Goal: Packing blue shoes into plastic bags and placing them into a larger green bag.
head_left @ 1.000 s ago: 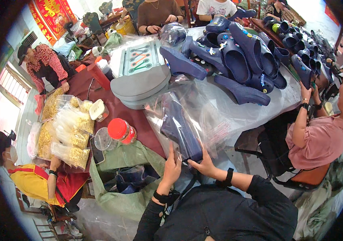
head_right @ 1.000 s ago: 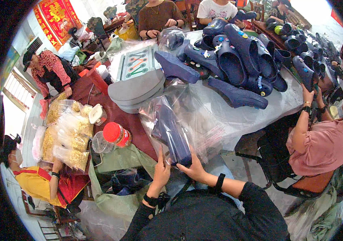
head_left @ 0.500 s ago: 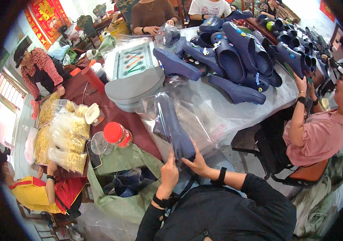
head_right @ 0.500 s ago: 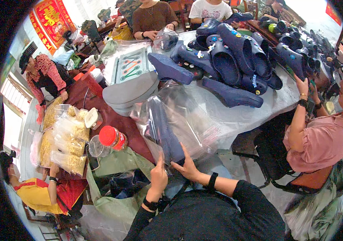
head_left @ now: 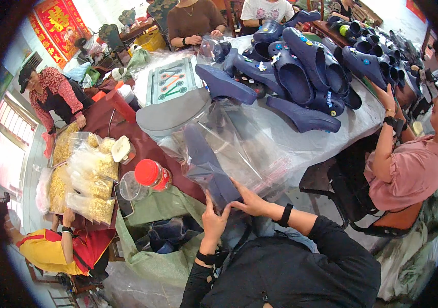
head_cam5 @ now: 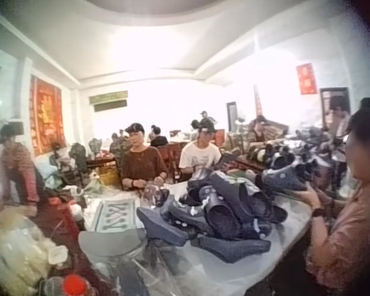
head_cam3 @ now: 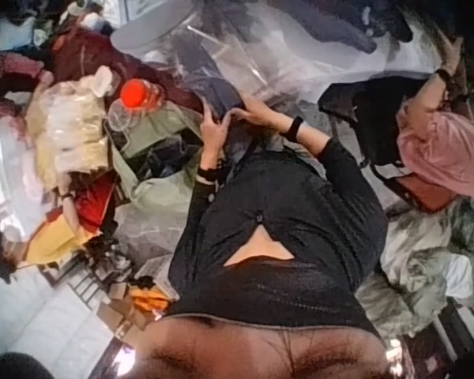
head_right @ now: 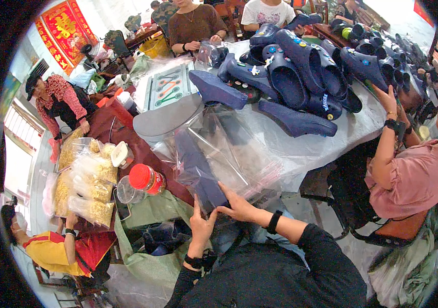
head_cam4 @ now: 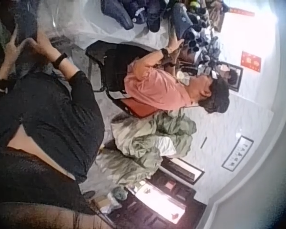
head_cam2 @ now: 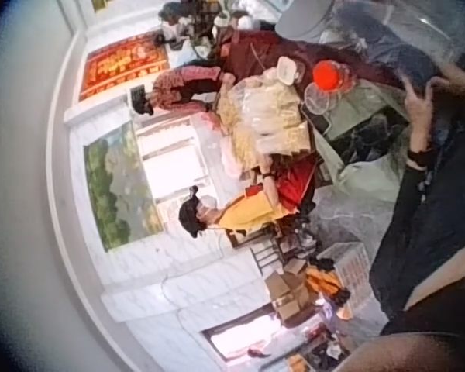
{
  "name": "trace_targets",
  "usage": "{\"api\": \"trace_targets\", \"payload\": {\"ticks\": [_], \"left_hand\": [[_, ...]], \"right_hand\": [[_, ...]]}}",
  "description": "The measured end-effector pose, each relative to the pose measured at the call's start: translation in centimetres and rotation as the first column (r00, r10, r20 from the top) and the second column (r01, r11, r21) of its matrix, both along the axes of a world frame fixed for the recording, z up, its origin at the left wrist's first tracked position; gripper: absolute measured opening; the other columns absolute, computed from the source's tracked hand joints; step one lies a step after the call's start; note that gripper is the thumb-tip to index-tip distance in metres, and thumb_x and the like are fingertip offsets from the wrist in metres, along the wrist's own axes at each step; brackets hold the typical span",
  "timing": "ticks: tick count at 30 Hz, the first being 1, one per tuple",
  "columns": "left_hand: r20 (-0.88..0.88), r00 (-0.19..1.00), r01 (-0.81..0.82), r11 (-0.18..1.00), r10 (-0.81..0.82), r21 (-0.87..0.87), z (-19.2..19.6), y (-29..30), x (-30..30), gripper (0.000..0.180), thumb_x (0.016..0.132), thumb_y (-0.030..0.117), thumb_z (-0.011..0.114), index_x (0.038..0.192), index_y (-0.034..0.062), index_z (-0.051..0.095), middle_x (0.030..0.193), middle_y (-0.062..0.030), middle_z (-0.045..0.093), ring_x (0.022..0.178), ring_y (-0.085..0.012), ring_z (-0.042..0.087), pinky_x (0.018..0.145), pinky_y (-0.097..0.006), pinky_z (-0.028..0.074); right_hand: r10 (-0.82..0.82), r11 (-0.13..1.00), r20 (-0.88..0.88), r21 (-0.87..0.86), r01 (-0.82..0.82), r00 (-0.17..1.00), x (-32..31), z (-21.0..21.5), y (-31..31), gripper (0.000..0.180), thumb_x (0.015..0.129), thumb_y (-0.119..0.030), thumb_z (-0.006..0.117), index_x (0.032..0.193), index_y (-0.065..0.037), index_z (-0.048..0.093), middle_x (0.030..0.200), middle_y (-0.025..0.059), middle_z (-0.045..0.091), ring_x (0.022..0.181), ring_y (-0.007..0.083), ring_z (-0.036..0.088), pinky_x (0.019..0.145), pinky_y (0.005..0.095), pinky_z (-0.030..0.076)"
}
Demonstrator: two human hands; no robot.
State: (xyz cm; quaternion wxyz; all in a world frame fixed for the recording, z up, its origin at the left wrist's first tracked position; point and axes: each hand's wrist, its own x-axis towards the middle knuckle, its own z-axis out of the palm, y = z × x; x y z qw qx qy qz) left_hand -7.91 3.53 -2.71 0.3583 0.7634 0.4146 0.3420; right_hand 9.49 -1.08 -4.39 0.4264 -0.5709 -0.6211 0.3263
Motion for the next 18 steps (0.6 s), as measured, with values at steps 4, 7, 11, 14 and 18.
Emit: {"api": "trace_targets", "payload": {"ticks": [4, 7, 11, 14, 18], "left_hand": [[-0.075, 0.995, 0.064, 0.997, -0.067, -0.041, 1.1, -0.5, 0.4, 0.1, 0.07, 0.027, 0.079, 0.144, 0.0, 0.018, 0.121, -0.0263, 0.054, 0.111, -0.0376, 0.055, 0.087, -0.038, 0.047], [-0.098, 0.993, -0.062, 0.994, 0.071, 0.088, 2.0, -0.7, 1.6, 0.11, 0.064, 0.026, 0.083, 0.144, 0.0003, 0.011, 0.125, -0.0279, 0.05, 0.112, -0.0395, 0.053, 0.087, -0.041, 0.046], [-0.16, 0.98, -0.107, 0.993, 0.114, 0.054, 1.3, -1.2, 1.7, 0.108, 0.064, 0.026, 0.083, 0.143, 0.0003, 0.014, 0.119, -0.0279, 0.053, 0.106, -0.0413, 0.055, 0.084, -0.042, 0.047], [-0.163, 0.979, -0.124, 0.992, 0.126, 0.021, 0.4, -1.6, 1.5, 0.105, 0.065, 0.026, 0.082, 0.142, 0.0001, 0.016, 0.112, -0.0279, 0.056, 0.1, -0.0428, 0.057, 0.082, -0.043, 0.048], [-0.107, 0.987, -0.123, 0.992, 0.121, -0.011, 0.5, -1.9, 1.7, 0.097, 0.067, 0.022, 0.081, 0.139, -0.0004, 0.02, 0.11, -0.0281, 0.058, 0.1, -0.0422, 0.058, 0.082, -0.043, 0.047]], "right_hand": [[0.045, 0.998, -0.002, -0.034, -0.045, 0.999, 0.4, -0.6, 0.2, 0.087, 0.085, -0.035, 0.064, 0.144, 0.004, 0.013, 0.142, 0.0316, 0.027, 0.132, 0.0409, 0.031, 0.108, 0.0403, 0.027], [0.056, 0.997, 0.044, -0.047, -0.054, 0.997, 0.2, -0.3, 0.1, 0.085, 0.085, -0.037, 0.062, 0.146, -0.002, 0.012, 0.141, 0.0329, 0.027, 0.131, 0.0442, 0.031, 0.107, 0.0421, 0.028], [0.051, 0.998, 0.083, -0.032, -0.049, 0.995, 0.2, -0.2, 0.1, 0.084, 0.086, -0.037, 0.06, 0.148, -0.011, 0.01, 0.142, 0.0343, 0.025, 0.128, 0.0492, 0.031, 0.106, 0.0455, 0.03], [0.058, 0.994, 0.139, -0.105, -0.044, 0.989, 0.4, 0.2, 0.0, 0.086, 0.086, -0.037, 0.06, 0.148, -0.008, 0.007, 0.143, 0.034, 0.022, 0.13, 0.0484, 0.029, 0.106, 0.0452, 0.029], [-0.154, 0.986, 0.224, 0.094, 0.136, 0.962, 1.2, -2.5, -0.6, 0.085, 0.089, -0.03, 0.057, 0.148, -0.006, 0.002, 0.144, 0.033, 0.022, 0.126, 0.0429, 0.039, 0.1, 0.0416, 0.036]]}}
